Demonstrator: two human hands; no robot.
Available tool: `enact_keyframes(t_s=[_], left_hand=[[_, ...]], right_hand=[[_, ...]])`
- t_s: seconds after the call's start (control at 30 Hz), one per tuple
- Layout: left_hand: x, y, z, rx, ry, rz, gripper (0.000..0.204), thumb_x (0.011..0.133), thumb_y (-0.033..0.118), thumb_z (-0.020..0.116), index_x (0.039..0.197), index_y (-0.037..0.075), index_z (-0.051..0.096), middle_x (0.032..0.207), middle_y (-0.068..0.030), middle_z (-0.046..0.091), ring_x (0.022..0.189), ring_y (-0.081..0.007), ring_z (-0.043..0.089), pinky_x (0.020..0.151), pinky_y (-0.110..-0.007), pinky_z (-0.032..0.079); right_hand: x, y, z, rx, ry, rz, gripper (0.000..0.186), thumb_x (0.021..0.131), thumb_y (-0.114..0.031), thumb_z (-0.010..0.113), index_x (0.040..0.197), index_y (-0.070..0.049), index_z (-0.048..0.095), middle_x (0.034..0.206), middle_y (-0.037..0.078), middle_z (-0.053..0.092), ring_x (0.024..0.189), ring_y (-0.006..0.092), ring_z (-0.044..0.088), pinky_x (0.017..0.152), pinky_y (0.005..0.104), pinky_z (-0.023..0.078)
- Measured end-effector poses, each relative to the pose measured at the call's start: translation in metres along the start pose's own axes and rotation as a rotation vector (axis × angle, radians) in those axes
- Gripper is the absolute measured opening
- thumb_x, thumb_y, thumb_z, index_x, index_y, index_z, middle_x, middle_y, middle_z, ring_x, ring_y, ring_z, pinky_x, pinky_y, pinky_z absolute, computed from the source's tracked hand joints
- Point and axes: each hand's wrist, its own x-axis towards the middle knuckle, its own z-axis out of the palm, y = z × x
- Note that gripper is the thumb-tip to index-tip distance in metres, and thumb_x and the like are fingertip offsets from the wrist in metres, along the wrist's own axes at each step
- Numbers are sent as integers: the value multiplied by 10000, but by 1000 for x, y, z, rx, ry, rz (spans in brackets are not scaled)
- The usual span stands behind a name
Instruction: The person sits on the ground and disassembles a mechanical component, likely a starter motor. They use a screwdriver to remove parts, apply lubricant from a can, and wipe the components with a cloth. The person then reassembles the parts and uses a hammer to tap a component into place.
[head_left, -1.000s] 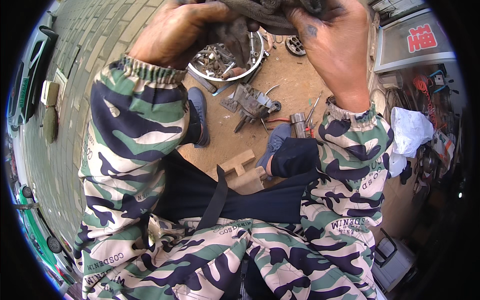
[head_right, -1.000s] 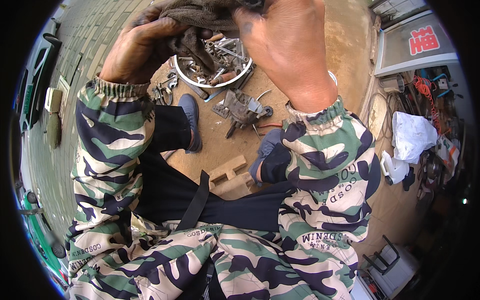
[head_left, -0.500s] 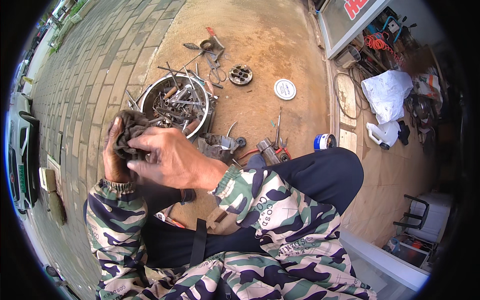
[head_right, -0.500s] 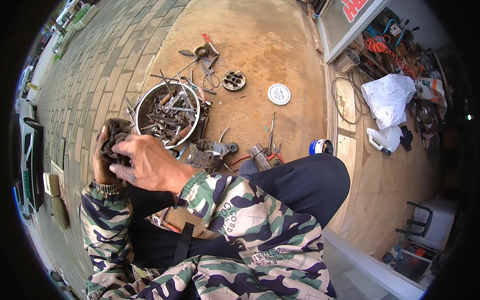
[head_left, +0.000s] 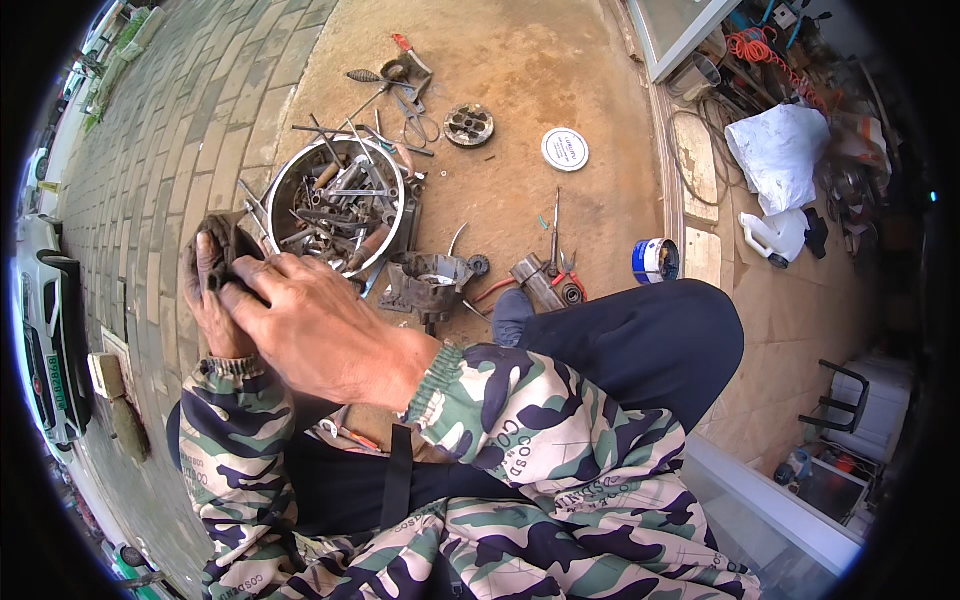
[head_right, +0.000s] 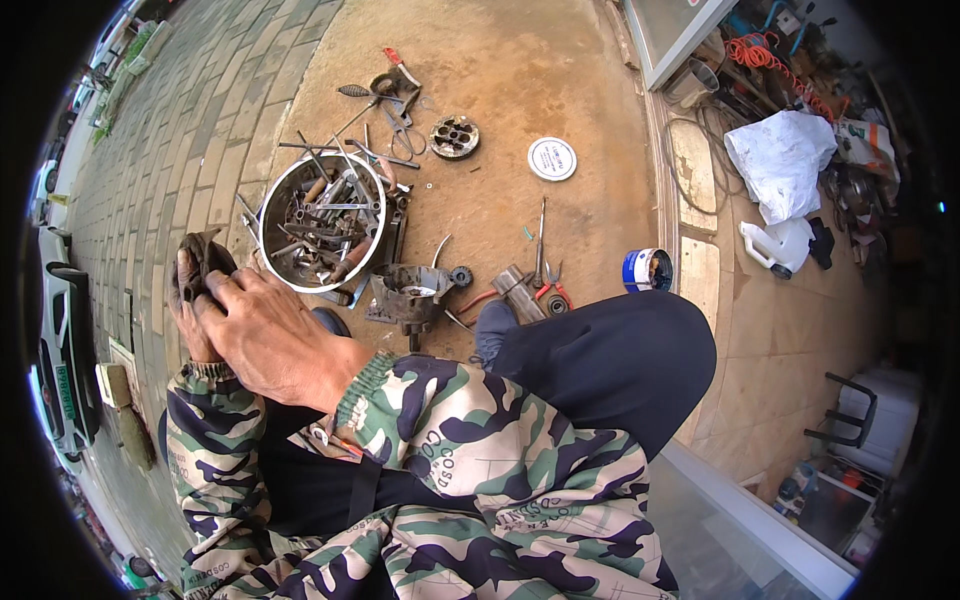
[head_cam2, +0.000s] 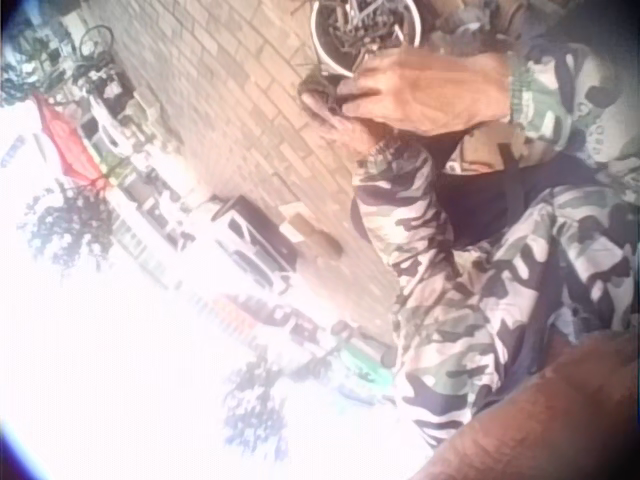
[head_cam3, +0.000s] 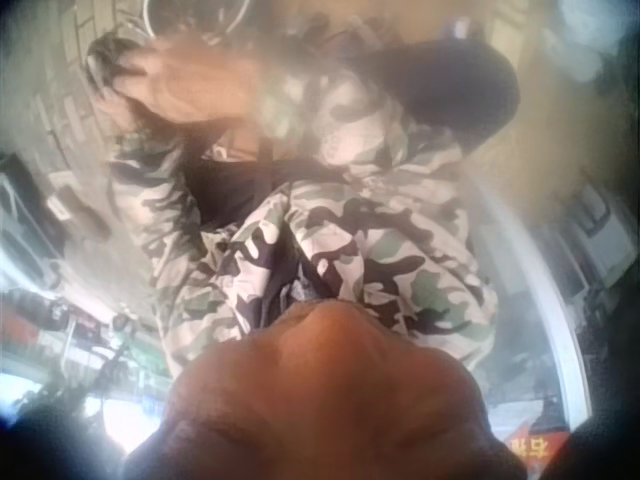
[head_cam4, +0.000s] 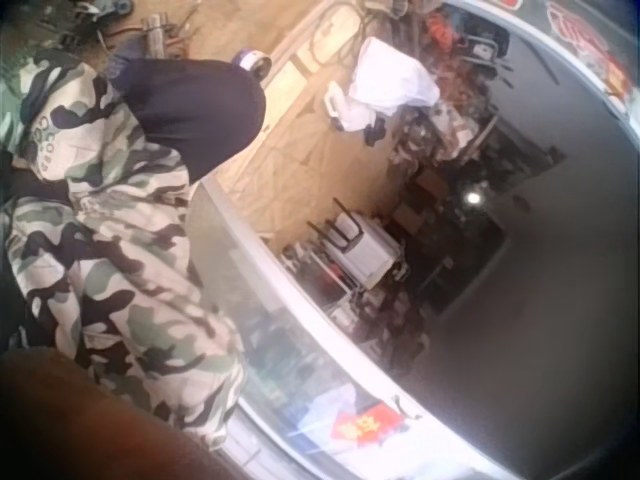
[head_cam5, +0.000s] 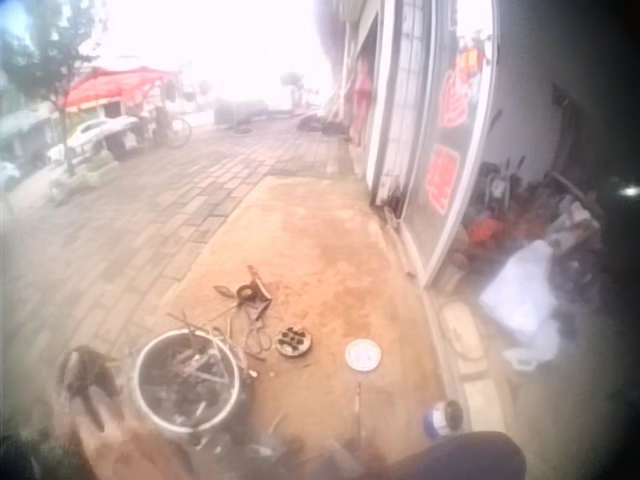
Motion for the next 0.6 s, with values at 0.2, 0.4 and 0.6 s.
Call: enact_keyframes(t_s=[0.2, 0.4, 0.6], left_hand=[[-33, 23, 35, -261, -233, -203, 769, 1008, 548, 431, 1530, 10, 259, 1540, -176, 353, 1381, -318, 411, 1145, -419, 355], [16, 46, -53, -27, 6, -278, 691, 1007, 556, 364, 1414, 1, 424, 1321, -239, 562, 1123, -323, 624, 920, -449, 541], [31, 112, -48, -431, 21, -222, 551, 996, 533, 448, 1202, 40, 584, 1038, -180, 690, 852, -346, 697, 744, -460, 599]], right_hand=[[11, 13, 1, 73, 172, 88, 722, 909, -393, 625, 1424, 63, 406, 1404, 349, 419, 1309, 519, 386, 1117, 537, 324], [-13, -12, 38, 362, -33, -34, 679, 940, -470, 582, 1273, 119, 536, 1426, 362, 398, 1331, 521, 397, 1127, 539, 339], [-78, 169, -21, 292, 180, 1114, 301, 952, -246, 651, 1027, 45, 646, 797, 85, 656, 637, 120, 607, 503, 242, 490]])
